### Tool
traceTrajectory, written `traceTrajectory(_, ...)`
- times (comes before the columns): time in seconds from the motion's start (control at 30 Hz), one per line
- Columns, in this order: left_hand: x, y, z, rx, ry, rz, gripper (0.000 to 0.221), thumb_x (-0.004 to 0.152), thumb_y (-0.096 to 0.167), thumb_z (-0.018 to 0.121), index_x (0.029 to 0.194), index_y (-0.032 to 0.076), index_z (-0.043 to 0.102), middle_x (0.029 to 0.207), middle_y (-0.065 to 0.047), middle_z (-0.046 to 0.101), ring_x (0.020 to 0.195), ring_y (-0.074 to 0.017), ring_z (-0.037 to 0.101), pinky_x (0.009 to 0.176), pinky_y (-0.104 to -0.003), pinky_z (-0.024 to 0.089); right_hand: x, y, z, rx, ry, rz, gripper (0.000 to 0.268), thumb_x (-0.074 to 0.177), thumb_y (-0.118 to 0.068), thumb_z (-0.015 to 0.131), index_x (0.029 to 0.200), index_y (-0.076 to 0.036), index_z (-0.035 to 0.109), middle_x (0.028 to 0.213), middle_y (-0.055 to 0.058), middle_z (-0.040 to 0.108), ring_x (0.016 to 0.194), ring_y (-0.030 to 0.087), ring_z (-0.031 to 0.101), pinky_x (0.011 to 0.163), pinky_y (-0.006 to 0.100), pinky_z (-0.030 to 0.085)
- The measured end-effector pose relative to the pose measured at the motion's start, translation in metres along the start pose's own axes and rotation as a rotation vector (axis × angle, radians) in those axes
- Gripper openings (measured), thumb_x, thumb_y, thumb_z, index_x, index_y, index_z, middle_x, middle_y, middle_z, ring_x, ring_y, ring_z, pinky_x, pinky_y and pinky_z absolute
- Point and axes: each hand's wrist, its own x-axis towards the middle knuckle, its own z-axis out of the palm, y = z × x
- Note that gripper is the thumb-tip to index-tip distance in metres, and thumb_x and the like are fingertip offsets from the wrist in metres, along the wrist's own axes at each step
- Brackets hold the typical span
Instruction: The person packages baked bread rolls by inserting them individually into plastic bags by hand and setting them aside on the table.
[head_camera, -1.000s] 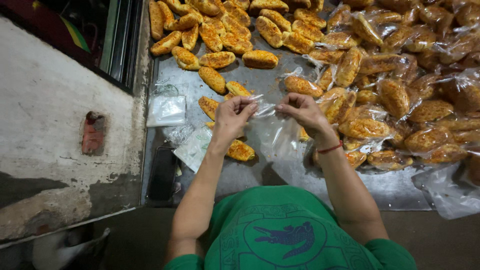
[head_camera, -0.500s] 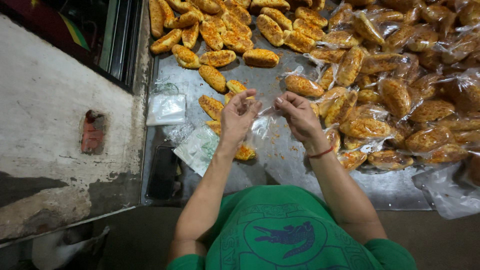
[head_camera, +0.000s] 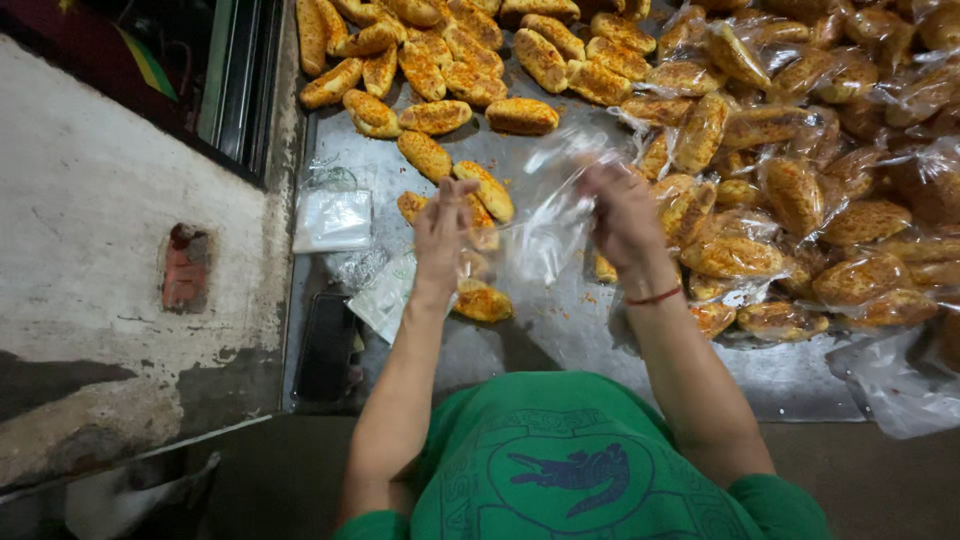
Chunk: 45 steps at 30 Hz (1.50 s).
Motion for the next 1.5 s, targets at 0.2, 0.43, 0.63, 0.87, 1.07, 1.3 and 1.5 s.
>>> traceTrajectory(0.2,-0.014,-0.012,-0.039,1.732,0.019,0.638,0.017,0.092,0.025,0.07,0.092,0.008,0.073,0.092,-0.01,0.068,0.072,-0.0214,0.066,0.055,-0.037,0.056,0.014,-0.019,-0.021,0.347,0.202,0.009,0.011,0.1,-0.021,0.068,0.093,-0.012,0.069,0.075,-0.003,0.066,0.051,0.013,0.056,0.061,0.035,0.055)
traceTrajectory(0.43,-0.016,-0.05,-0.006,1.708,-0.213,0.453,0.022,0.092,0.012,0.065,0.113,0.009,0.07,0.109,-0.016,0.067,0.089,-0.035,0.072,0.074,-0.05,0.057,0.015,-0.019,-0.031,0.38,0.166,0.018,0.011,0.1,-0.022,0.07,0.094,-0.013,0.068,0.075,-0.002,0.066,0.053,0.014,0.057,0.062,0.037,0.053)
traceTrajectory(0.63,-0.019,-0.008,0.046,0.68,-0.199,0.431,0.051,0.097,0.034,0.064,0.137,0.004,0.058,0.113,-0.01,0.067,0.081,-0.0187,0.068,0.065,-0.033,0.055,0.011,-0.017,-0.041,0.389,0.15,-0.025,0.014,0.102,-0.022,0.071,0.096,-0.01,0.068,0.073,0.002,0.064,0.057,0.014,0.057,0.062,0.034,0.052)
traceTrajectory(0.87,-0.005,-0.025,0.061,0.134,-0.01,0.289,0.026,0.101,0.026,0.077,0.101,0.0,0.08,0.082,0.003,0.068,0.073,-0.0044,0.054,0.063,-0.02,0.043,0.009,-0.006,-0.025,0.08,0.351,-0.093,0.022,0.092,-0.017,0.074,0.11,-0.014,0.061,0.099,0.004,0.07,0.081,0.021,0.071,0.067,0.035,0.056)
traceTrajectory(1.07,-0.007,-0.035,0.04,0.279,0.012,0.123,0.023,0.089,0.022,0.083,0.093,0.001,0.076,0.078,0.003,0.066,0.067,-0.0043,0.051,0.058,-0.022,0.041,-0.016,-0.001,0.008,-1.169,-0.236,-0.681,0.024,0.083,-0.013,0.081,0.102,-0.002,0.071,0.111,0.006,0.068,0.114,0.028,0.06,0.103,0.044,0.047)
traceTrajectory(1.3,-0.009,-0.028,0.01,0.577,0.103,0.312,0.02,0.084,0.016,0.086,0.09,0.006,0.07,0.073,0.002,0.06,0.066,-0.0056,0.053,0.057,-0.023,0.046,-0.004,0.034,0.024,-0.884,-0.243,-0.635,0.008,0.09,0.001,0.069,0.09,-0.003,0.062,0.132,0.011,0.063,0.138,0.032,0.051,0.116,0.041,0.039)
traceTrajectory(1.5,0.012,0.0,0.008,0.595,0.146,0.62,0.023,0.087,0.011,0.079,0.104,0.003,0.066,0.097,0.001,0.062,0.082,-0.0052,0.061,0.061,-0.02,0.052,0.035,0.036,0.025,-0.43,0.11,-0.097,0.006,0.093,0.001,0.069,0.089,-0.001,0.065,0.13,0.009,0.062,0.093,0.026,0.049,0.078,0.041,0.041)
